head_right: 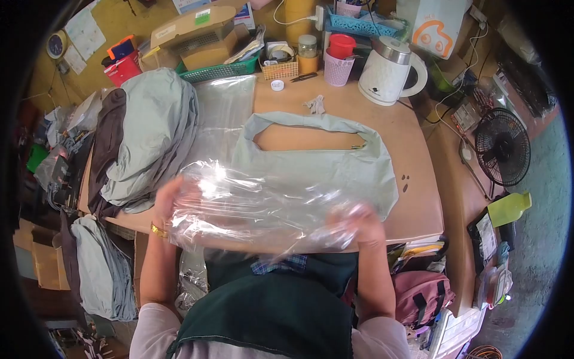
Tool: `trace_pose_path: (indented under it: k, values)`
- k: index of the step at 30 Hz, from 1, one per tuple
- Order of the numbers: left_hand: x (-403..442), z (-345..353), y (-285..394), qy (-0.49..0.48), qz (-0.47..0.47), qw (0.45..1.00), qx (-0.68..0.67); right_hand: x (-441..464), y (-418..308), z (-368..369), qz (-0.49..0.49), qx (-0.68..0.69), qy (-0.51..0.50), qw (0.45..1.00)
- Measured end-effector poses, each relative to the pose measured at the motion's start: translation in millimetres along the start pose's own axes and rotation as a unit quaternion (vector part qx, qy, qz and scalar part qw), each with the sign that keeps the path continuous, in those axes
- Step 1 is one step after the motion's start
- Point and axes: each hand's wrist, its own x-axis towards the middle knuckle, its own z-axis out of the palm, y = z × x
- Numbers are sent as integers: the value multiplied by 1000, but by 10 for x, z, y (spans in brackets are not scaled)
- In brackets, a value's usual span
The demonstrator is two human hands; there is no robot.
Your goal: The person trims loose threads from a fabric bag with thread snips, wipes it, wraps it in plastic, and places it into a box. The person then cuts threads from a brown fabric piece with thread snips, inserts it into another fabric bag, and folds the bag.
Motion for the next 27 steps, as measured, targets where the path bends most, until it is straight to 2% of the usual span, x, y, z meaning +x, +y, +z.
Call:
trace_pose_path:
  k: [1,2,3,4,5,6,7,8,9,10,11,12,14,15,16,17,18,19,20,21,23,25,26,27]
  values:
    - [-77,27,-56,31,-14,928,370,35,10,-55,-100,252,71,960]
    - [-9,138,-64,29,-88,831,549,36,31,-66,-142,375,110,909]
    - [59,248,-71,-3,-159,693,703,38,52,-78,-194,484,138,842]
    - [15,264,-45,-3,-160,693,703,6,97,-63,-109,556,100,818]
    - [-67,279,8,191,-91,744,634,2,83,-44,-68,589,80,802]
    - [-112,283,44,376,-19,757,534,6,58,-22,-25,621,62,781]
    - [-96,260,68,331,96,862,371,-7,0,10,35,300,14,953]
    - [-34,324,5,331,96,862,371,-6,-21,18,66,121,-7,990]
    - [79,446,-103,329,132,867,350,-5,-42,27,89,-62,-38,993]
    - [128,515,-166,328,168,870,328,-37,-36,28,54,73,-20,996]
    - [48,471,-122,317,147,885,307,-69,-29,19,18,206,-3,978]
    - [-20,442,-81,307,124,899,287,-93,29,-11,-24,269,40,962]
    - [-117,444,-122,295,-58,836,460,-138,144,-71,-121,380,109,911]
    - [-167,427,-166,217,-110,822,515,-224,158,-113,-138,427,151,881]
    - [-166,433,-137,216,-111,822,515,-343,214,-197,-147,450,172,864]
    - [-146,450,-80,140,-218,761,595,-461,269,-282,-157,471,192,846]
    - [-120,475,-33,59,-320,680,657,-651,387,-410,-84,326,287,897]
    - [-56,554,-22,-5,-296,637,711,-767,412,-544,-50,247,333,908]
    - [-7,671,-43,-8,-298,636,712,-878,431,-676,-8,168,375,912]
    - [50,793,-67,-15,-130,628,767,-853,355,-907,-49,122,286,949]
    - [-7,820,57,4,45,588,808,-614,2,-1141,-141,115,180,967]
    - [-282,630,198,314,88,680,656,-168,-643,-899,-213,122,231,941]
    - [-276,521,257,307,250,765,508,-6,-741,-837,-201,53,291,934]
    - [-268,413,318,247,403,805,359,157,-840,-777,-180,-14,351,919]
